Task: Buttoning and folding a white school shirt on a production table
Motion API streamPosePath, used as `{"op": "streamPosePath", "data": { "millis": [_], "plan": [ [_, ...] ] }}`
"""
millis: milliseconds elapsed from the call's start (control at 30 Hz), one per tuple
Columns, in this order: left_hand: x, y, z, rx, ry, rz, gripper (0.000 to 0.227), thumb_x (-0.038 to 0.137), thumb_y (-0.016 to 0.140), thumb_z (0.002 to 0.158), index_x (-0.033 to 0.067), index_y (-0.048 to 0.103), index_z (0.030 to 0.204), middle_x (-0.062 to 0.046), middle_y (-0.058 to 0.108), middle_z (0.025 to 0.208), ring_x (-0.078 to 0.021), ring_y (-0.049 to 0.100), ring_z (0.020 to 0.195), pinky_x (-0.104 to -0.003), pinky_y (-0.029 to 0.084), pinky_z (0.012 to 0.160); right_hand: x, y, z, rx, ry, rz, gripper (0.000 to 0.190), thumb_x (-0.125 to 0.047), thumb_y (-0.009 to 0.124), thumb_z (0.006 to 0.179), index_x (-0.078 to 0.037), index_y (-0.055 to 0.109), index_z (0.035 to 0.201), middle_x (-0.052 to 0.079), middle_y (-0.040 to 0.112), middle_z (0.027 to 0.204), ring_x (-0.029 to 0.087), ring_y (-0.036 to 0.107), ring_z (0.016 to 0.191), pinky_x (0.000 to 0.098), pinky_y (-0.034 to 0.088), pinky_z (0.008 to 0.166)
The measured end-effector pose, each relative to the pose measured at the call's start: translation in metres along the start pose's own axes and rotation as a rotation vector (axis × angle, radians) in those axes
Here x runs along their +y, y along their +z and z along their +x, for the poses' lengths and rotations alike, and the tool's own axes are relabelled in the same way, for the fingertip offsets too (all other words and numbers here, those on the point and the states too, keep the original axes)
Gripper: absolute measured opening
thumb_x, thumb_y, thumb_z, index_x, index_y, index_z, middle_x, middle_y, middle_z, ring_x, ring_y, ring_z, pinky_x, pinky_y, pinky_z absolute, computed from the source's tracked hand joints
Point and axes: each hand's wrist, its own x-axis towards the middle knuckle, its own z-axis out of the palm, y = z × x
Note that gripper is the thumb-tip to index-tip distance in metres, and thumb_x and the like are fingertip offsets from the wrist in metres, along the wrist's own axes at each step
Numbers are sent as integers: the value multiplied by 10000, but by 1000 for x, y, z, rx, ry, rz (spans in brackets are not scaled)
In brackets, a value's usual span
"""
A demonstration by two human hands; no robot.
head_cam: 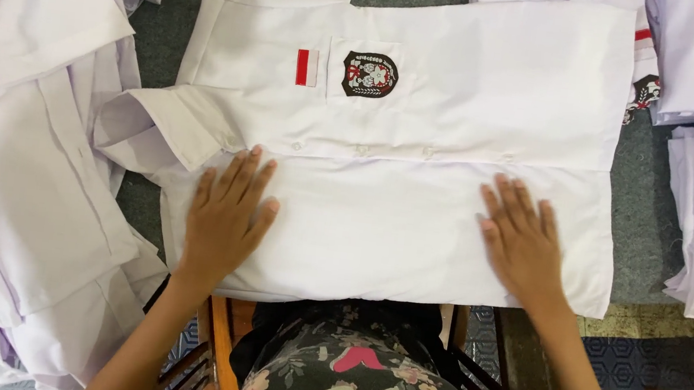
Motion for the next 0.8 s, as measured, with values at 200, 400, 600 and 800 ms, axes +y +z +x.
{"op": "streamPosePath", "data": {
  "millis": [200, 400, 600, 800],
  "plan": [
    [-18, -7, -12, -69, -43, -75, 548, 468, 414, 1058, 200, 524, 1523, -28, 457, 1619, -218, 377, 1508, -390, 190, 1233, 40, -11, -1, -79, 182, 50, 554, -477, 205, 1124, -290, 310, 1635, 5, 242, 1719, 273, 190, 1573, 550, 99, 1258],
    [-31, -32, -19, -43, 16, -196, 485, 301, 492, 1058, 80, 548, 1486, -86, 516, 1566, -237, 445, 1469, -453, 306, 1222, 62, -31, -1, -144, 355, 185, 709, -613, 18, 1015, -278, 165, 1622, -6, 65, 1720, 252, 7, 1570, 583, -26, 1225],
    [-24, -50, -30, 115, -117, -223, 312, 24, 524, 1017, -27, 651, 1297, -163, 600, 1389, -355, 531, 1374, -530, 456, 1091, 99, -7, -26, 323, 250, 163, 456, -195, 434, 1165, 111, 513, 1494, 290, 477, 1530, 473, 414, 1374, 643, 304, 1037],
    [-13, -65, -41, 123, -485, -366, 264, 16, 529, 1036, -119, 509, 1261, -247, 437, 1269, -414, 497, 1132, -527, 487, 958, 122, 19, -35, 465, 214, -96, 224, -88, 640, 1159, 63, 723, 1302, 214, 564, 1295, 401, 501, 1121, 520, 387, 856]
  ]
}}
